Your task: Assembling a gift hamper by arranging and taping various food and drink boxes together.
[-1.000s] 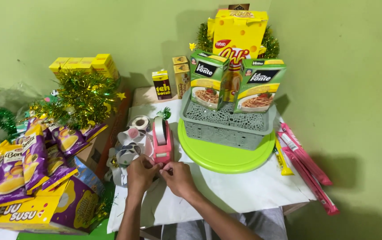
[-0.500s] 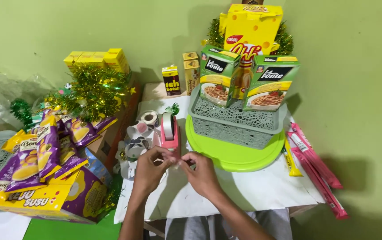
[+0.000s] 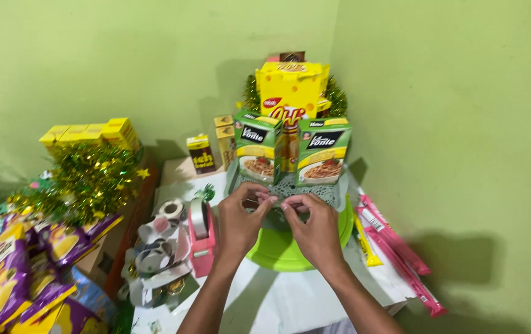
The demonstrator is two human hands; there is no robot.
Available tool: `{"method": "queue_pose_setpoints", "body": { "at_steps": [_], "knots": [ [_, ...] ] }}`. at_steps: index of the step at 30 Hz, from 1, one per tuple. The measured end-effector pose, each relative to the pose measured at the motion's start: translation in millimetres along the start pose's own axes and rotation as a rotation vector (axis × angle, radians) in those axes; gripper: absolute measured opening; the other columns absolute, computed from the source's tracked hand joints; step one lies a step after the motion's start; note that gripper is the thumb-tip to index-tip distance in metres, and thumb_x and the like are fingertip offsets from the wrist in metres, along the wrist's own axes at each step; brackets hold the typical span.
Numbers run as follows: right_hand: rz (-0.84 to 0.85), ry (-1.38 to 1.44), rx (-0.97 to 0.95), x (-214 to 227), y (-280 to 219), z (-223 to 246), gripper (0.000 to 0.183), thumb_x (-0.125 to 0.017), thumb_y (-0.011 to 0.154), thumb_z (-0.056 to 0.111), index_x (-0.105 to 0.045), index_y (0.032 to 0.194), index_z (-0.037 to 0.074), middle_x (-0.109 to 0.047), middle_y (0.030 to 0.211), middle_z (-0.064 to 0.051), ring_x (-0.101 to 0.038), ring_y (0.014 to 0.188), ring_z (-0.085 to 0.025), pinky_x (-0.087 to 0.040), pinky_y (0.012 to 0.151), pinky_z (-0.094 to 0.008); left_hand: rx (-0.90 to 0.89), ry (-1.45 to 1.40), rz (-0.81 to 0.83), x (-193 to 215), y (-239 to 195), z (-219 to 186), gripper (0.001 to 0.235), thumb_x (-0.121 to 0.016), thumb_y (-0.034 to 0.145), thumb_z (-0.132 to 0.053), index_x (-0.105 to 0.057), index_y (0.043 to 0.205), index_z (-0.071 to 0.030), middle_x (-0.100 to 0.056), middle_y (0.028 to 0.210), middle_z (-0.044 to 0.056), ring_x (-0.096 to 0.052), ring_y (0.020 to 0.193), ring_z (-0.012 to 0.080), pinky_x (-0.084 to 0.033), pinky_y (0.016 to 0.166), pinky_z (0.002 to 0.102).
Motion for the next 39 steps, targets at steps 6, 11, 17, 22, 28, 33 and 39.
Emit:
{"method": "queue_pose_setpoints", "body": {
  "at_steps": [6, 11, 17, 22, 28, 33, 39],
  "knots": [
    [-0.153, -0.084, 0.105, 18.0, 8.2, 11.0, 0.025, -0.077, 0.086, 0.006, -0.075, 0.111, 0.008, -0.075, 0.090, -0.012, -0.077, 0.081, -0.025, -0.059, 0.063, -0.036, 0.003, -0.068, -0.048, -23.2, 18.1, -2.5, 0.021, -0.090, 0.078, -0.010, -0.075, 0.092, -0.007, -0.079, 0.077, 0.009, -0.071, 0.070, 0.0126, -0.061, 0.067, 0.026],
    [-0.131, -0.196, 0.246, 14.4, 13.4, 11.8, 0.019, -0.081, 0.083, 0.007, -0.076, 0.102, 0.006, -0.073, 0.091, -0.010, -0.075, 0.082, -0.026, -0.061, 0.067, -0.035, 0.036, -0.024, -0.038, -25.9, 23.6, -0.6, 0.020, -0.089, 0.079, -0.009, -0.075, 0.093, -0.006, -0.079, 0.080, 0.012, -0.074, 0.073, 0.0181, -0.063, 0.065, 0.030],
    [-0.082, -0.348, 0.342, -4.1, 22.0, 8.7, 0.024, -0.086, 0.079, 0.007, -0.075, 0.101, 0.003, -0.069, 0.095, -0.010, -0.074, 0.090, -0.029, -0.063, 0.076, -0.039, 0.004, -0.009, -0.020, -24.2, 26.9, 0.7, 0.006, -0.078, 0.089, -0.011, -0.075, 0.093, -0.007, -0.080, 0.080, 0.012, -0.076, 0.076, 0.0216, -0.063, 0.063, 0.032],
    [-0.144, -0.424, 0.406, -17.5, 28.2, -5.3, 0.028, -0.087, 0.073, 0.003, -0.075, 0.099, 0.007, -0.065, 0.093, -0.005, -0.072, 0.090, -0.026, -0.062, 0.077, -0.038, -0.015, -0.102, 0.015, -20.2, 26.4, -0.9, 0.008, -0.068, 0.092, -0.004, -0.075, 0.095, -0.004, -0.080, 0.084, 0.014, -0.076, 0.077, 0.0227, -0.064, 0.063, 0.033],
    [-0.185, -0.445, 0.449, -23.2, 30.8, -13.9, 0.013, -0.082, 0.083, 0.002, -0.076, 0.091, 0.009, -0.065, 0.085, -0.002, -0.072, 0.084, -0.023, -0.060, 0.075, -0.034, -0.021, -0.098, 0.058, -18.6, 31.6, 6.8, 0.010, -0.066, 0.092, -0.003, -0.075, 0.096, -0.004, -0.080, 0.084, 0.014, -0.075, 0.076, 0.0225, -0.063, 0.061, 0.033],
    [-0.200, -0.493, 0.477, -25.4, 34.6, -20.0, 0.014, -0.082, 0.082, 0.004, -0.075, 0.091, 0.012, -0.065, 0.082, -0.001, -0.071, 0.082, -0.023, -0.059, 0.072, -0.034, -0.180, 0.054, 0.084, -19.5, 38.7, 21.3, 0.010, -0.067, 0.093, -0.005, -0.075, 0.100, -0.007, -0.079, 0.086, 0.015, -0.076, 0.082, 0.0319, -0.064, 0.063, 0.040],
    [-0.212, -0.534, 0.450, -31.6, 38.5, -34.4, 0.015, -0.081, 0.081, 0.005, -0.074, 0.090, 0.015, -0.065, 0.080, -0.001, -0.072, 0.080, -0.023, -0.059, 0.069, -0.035, -0.243, 0.157, -0.018, -10.3, 46.5, 39.4, 0.012, -0.068, 0.092, -0.001, -0.073, 0.101, -0.005, -0.077, 0.092, 0.017, -0.075, 0.088, 0.0338, -0.062, 0.076, 0.044]
  ]
}}
Point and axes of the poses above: each hand's wrist, its own y-axis towards the middle knuckle, its own x-axis out of the back of the hand, z = x × y, the point moved 1 cm from there along y, towards the middle knuckle
